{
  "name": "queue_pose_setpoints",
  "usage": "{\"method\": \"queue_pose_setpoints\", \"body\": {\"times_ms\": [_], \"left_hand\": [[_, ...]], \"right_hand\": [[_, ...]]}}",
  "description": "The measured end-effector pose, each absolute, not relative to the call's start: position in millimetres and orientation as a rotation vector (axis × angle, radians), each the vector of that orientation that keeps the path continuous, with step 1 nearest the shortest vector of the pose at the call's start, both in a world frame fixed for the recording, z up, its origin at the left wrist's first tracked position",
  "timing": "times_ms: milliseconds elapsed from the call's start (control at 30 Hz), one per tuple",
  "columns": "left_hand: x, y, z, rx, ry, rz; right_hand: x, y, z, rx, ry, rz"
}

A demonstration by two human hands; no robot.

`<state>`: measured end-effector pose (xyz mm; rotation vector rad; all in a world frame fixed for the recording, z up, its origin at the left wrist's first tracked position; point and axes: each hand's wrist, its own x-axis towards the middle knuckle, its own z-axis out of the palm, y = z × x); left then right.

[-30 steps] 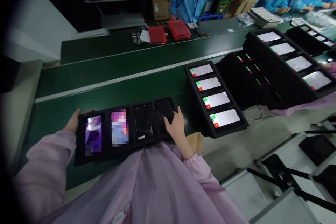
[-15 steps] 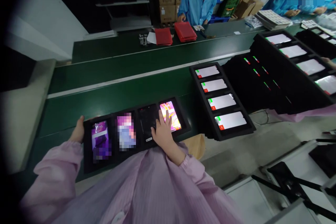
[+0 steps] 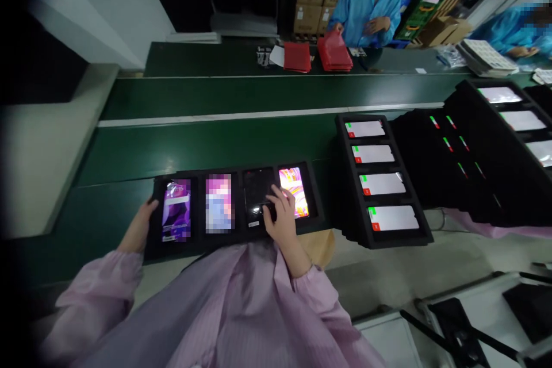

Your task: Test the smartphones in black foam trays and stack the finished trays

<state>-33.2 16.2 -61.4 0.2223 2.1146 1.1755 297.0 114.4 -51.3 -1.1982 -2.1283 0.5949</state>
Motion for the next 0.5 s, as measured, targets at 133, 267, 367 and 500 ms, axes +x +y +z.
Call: {"method": "queue_pose_setpoints", "body": {"times_ms": [133,267,367,500], "left_hand": [[-14,-26,-66,0.210,2.091,1.221],[-1,-42,-67,0.226,2.015,1.294],[3,-47,-68,0.241,2.010,1.297],[1,-57,-74,0.256,2.072,1.225]], "right_hand": [[290,100,-42,-0.905,-2.371,0.806],[266,91,-34,-0.659,-2.606,0.905],[248,92,-28,-0.564,-2.712,0.912],[228,101,-17,-0.671,-2.925,0.892]]}}
